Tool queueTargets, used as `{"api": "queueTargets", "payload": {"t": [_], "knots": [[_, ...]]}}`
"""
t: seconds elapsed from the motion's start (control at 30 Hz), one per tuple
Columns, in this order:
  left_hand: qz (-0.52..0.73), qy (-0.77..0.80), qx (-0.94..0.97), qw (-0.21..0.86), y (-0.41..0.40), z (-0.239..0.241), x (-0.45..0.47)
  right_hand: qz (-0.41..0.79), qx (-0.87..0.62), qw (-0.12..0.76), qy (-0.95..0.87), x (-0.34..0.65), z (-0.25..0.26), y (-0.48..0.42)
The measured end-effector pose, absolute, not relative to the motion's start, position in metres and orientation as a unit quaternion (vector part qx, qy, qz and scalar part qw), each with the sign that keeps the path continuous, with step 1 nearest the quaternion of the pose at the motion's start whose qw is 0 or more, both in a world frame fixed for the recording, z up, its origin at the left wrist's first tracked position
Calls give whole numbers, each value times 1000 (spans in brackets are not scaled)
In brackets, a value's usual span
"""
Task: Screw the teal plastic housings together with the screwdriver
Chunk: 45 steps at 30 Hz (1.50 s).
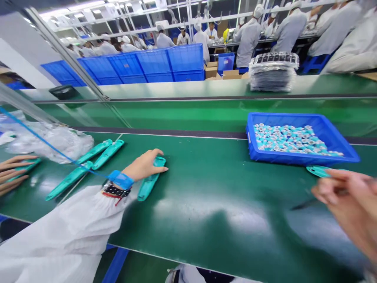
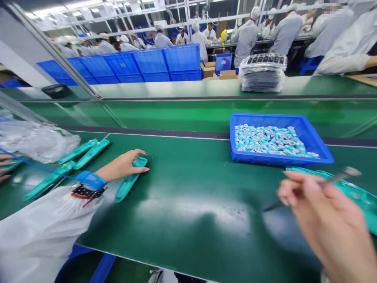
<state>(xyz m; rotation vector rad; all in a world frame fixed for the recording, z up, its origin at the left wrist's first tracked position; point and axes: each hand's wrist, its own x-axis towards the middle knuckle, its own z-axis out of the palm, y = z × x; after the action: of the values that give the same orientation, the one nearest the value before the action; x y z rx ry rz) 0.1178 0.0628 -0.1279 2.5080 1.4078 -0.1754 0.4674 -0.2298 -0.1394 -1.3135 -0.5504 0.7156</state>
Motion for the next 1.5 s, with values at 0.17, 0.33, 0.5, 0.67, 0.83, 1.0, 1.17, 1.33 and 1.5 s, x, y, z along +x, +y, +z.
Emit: {"api": "queueTargets", "payload": {"t": [0.17, 0.33, 0.5, 0.67, 0.83, 1.0, 1.17, 1.33, 1.5], "knots": [[-10, 322, 919, 227, 10, -138, 234, 395, -467, 729, -309, 413, -98, -186], [16, 251, 929, 274, -30, -150, 314, 385, -393, 768, -328, 399, -97, -176], [28, 224, 945, 236, -49, -155, 343, 284, -435, 785, -338, 393, -99, -173], [24, 228, 951, 209, -56, -151, 345, 241, -478, 785, -312, 389, -101, -167], [23, 231, 951, 204, -58, -149, 346, 256, -448, 803, -297, 391, -104, -164], [23, 226, 952, 206, -59, -149, 346, 250, -465, 797, -294, 391, -105, -163], [11, 229, 951, 208, -59, -148, 345, 265, -460, 783, -323, 388, -106, -160], [-6, 231, 948, 218, -59, -147, 345, 212, -464, 782, -357, 380, -109, -158], [-7, 233, 943, 237, -58, -146, 346, 179, -503, 760, -370, 370, -111, -156]]}}
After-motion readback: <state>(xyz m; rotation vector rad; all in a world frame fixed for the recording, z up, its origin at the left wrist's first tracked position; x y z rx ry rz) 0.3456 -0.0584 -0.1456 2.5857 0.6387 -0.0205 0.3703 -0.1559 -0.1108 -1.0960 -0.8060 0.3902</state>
